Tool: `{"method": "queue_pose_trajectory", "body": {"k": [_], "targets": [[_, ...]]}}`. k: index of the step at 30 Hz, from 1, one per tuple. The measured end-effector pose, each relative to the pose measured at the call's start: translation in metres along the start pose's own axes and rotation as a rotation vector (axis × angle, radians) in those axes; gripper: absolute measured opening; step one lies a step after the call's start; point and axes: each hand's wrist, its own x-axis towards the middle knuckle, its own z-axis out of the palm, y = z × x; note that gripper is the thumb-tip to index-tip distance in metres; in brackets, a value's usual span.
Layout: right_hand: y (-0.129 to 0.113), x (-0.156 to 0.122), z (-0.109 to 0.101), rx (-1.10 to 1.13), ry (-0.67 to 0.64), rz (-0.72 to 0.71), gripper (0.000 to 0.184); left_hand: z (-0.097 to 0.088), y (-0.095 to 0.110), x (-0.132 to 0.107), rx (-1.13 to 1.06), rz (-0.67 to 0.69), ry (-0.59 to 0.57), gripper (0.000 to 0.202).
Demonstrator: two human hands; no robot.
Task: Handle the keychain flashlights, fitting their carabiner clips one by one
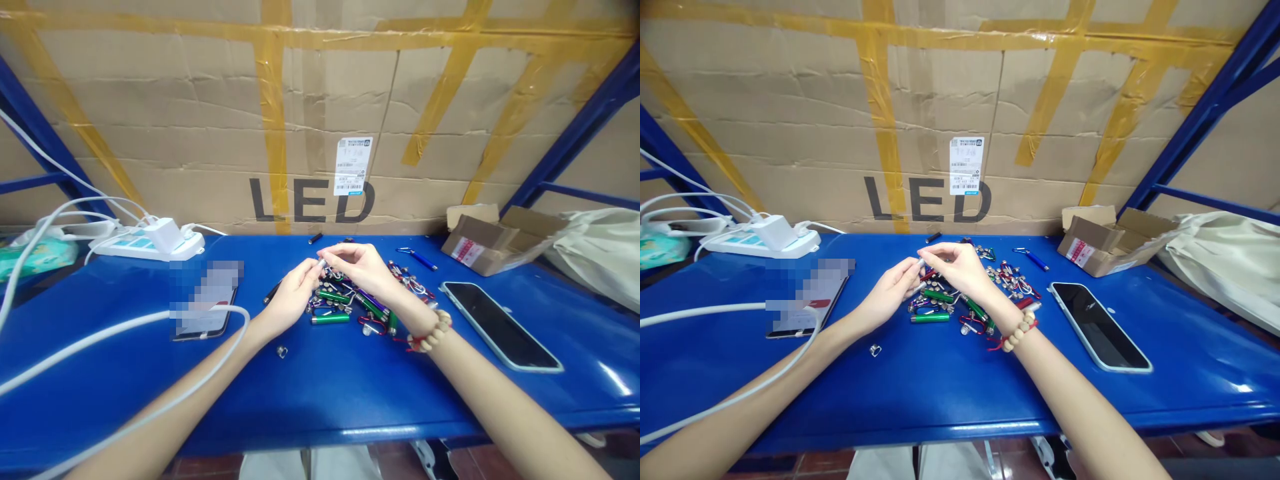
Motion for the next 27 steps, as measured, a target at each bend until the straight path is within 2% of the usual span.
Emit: {"method": "queue_pose_trajectory", "body": {"k": [8,12,15,18,22,25,27], "targets": [[0.004,-0.002,0.003,-0.179,0.070,-0.063,0.017,-0.001,0.000,-0.002,-0.013,-0.018,-0.019,0.030],[0.005,-0.002,0.003,-0.167,0.072,-0.112,0.016,0.003,0.007,-0.003,-0.122,-0.154,-0.057,0.030],[0.003,-0.001,0.000,-0.163,0.039,-0.113,0.017,0.004,0.014,-0.004,-0.176,-0.255,-0.103,0.029],[-0.001,-0.001,-0.005,-0.230,-0.011,-0.081,0.021,0.003,0.019,-0.005,-0.174,-0.283,-0.156,0.026],[-0.005,-0.004,-0.006,-0.364,-0.011,-0.082,0.028,-0.001,0.019,-0.006,-0.158,-0.297,-0.176,0.027],[-0.007,-0.007,-0.002,-0.399,-0.083,-0.074,0.035,-0.003,0.017,-0.006,-0.160,-0.289,-0.222,0.032],[-0.008,-0.008,0.000,-0.387,-0.126,-0.074,0.037,-0.003,0.015,-0.006,-0.154,-0.246,-0.210,0.034]]}}
